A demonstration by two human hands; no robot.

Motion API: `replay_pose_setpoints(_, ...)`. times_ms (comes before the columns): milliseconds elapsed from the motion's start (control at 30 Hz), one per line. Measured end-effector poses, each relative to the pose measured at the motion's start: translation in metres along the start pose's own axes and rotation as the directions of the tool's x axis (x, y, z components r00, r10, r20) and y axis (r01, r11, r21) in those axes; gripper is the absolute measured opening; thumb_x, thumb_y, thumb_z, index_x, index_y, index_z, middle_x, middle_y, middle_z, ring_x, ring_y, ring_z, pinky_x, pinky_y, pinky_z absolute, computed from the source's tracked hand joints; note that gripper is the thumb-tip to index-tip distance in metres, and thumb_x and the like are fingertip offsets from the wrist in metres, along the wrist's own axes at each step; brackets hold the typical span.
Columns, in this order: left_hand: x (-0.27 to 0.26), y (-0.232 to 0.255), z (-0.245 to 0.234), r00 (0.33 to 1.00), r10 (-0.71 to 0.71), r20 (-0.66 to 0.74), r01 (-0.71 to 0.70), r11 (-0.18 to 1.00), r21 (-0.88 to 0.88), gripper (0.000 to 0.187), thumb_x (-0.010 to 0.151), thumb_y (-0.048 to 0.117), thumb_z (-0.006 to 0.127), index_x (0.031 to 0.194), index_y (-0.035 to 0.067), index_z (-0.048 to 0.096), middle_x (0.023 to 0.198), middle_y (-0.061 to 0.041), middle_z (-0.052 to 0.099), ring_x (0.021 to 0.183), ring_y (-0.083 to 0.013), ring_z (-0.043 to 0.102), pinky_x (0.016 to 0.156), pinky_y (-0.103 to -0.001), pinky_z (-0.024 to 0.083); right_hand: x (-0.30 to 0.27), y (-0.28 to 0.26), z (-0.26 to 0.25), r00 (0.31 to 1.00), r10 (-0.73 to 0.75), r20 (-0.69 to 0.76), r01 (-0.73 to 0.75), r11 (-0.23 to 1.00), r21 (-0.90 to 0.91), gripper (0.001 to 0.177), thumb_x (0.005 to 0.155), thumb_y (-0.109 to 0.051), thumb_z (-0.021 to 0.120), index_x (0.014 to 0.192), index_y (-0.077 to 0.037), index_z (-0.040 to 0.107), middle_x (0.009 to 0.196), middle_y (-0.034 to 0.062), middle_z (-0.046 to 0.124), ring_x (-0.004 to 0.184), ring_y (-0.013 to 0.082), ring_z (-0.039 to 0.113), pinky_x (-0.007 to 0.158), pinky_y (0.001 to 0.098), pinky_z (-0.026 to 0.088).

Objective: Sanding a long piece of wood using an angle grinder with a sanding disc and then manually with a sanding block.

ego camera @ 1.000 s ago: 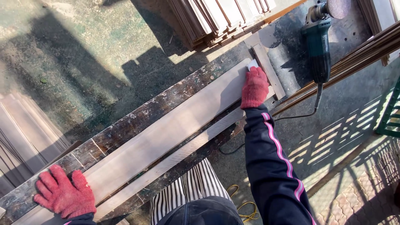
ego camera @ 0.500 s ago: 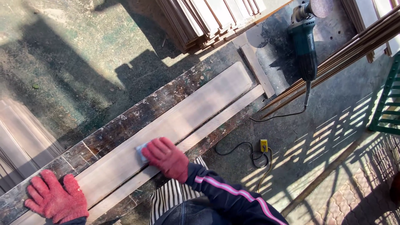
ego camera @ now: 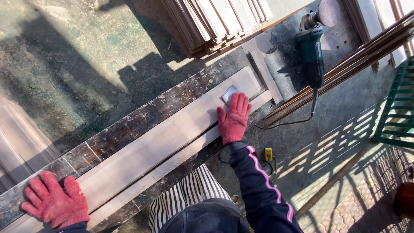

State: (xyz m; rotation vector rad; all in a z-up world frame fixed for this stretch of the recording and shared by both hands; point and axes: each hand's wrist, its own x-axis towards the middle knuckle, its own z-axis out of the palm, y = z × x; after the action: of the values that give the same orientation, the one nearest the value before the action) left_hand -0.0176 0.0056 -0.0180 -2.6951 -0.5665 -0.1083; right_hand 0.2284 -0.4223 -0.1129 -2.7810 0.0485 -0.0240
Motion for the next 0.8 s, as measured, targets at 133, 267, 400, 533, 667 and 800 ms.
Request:
replay_pose_setpoints(133,-0.001,-0.001,-0.002,1.000,0.002,0.000,-0.002,1.000,-0.023,0.051,0.106,0.032,0.068,0.140,-0.006,0.067,0.137,-0.026,0.061,0.120,-0.0414,0.054,0.108,-0.051,0.038,0.060,0.054,0.013,0.968,0.251,0.020,-0.247,0.961,-0.126,0.092,0.099,-0.072,0.014,0.163,-0.006,0.019,0.169,0.0240,0.016,0.157,0.0387,0.011,0.126,0.0502,0.002)
replay_pose_setpoints(267,0.002,0.000,-0.002,1.000,-0.003,0.010,0.003,0.999,-0.033,0.053,0.107,0.034,0.067,0.142,-0.007,0.068,0.138,-0.027,0.061,0.121,-0.0424,0.054,0.107,-0.052,0.038,0.028,0.039,0.011,0.983,0.180,-0.033,-0.183,0.979,-0.090,0.092,0.100,-0.070,0.023,0.160,0.000,0.025,0.166,0.0259,0.023,0.155,0.0419,0.017,0.126,0.0521,0.007)
replay_pose_setpoints(400,0.007,0.003,-0.010,1.000,-0.004,0.017,0.005,0.998,-0.055,0.054,0.105,0.033,0.065,0.141,-0.007,0.065,0.136,-0.027,0.060,0.119,-0.0433,0.054,0.104,-0.052,0.039,0.059,0.064,0.012,0.979,0.203,0.022,-0.198,0.970,-0.137,0.093,0.100,-0.072,0.018,0.160,-0.001,0.023,0.166,0.0272,0.023,0.154,0.0449,0.018,0.124,0.0575,0.006)
replay_pose_setpoints(533,0.005,0.001,-0.005,0.999,-0.019,0.038,0.019,1.000,0.000,0.051,0.108,0.038,0.061,0.137,-0.003,0.064,0.133,-0.023,0.059,0.116,-0.0391,0.052,0.104,-0.049,0.038,0.088,0.103,0.018,0.969,0.085,-0.232,-0.100,0.993,-0.055,0.044,0.098,-0.025,0.065,0.137,-0.005,0.061,0.137,0.0181,0.063,0.124,0.0377,0.057,0.106,0.0455,0.043)
replay_pose_setpoints(667,0.009,0.002,-0.013,0.998,-0.031,0.047,0.031,0.999,0.016,0.048,0.106,0.040,0.061,0.133,-0.001,0.062,0.127,-0.020,0.057,0.110,-0.0355,0.051,0.099,-0.045,0.039,0.090,0.064,0.010,0.951,0.065,-0.303,-0.018,0.988,0.156,0.018,0.095,-0.012,0.065,0.110,-0.006,0.073,0.104,0.0124,0.073,0.092,0.0300,0.067,0.085,0.0397,0.055)
replay_pose_setpoints(800,0.005,-0.001,-0.012,0.999,-0.019,0.041,0.018,1.000,0.012,0.052,0.106,0.037,0.063,0.139,-0.004,0.064,0.133,-0.023,0.058,0.114,-0.0378,0.052,0.102,-0.048,0.039,-0.010,-0.087,-0.029,0.882,-0.426,-0.203,0.444,0.894,0.055,0.037,0.081,-0.002,0.077,0.113,-0.004,0.058,0.112,0.0117,0.063,0.097,0.0272,0.059,0.087,0.0403,0.054)
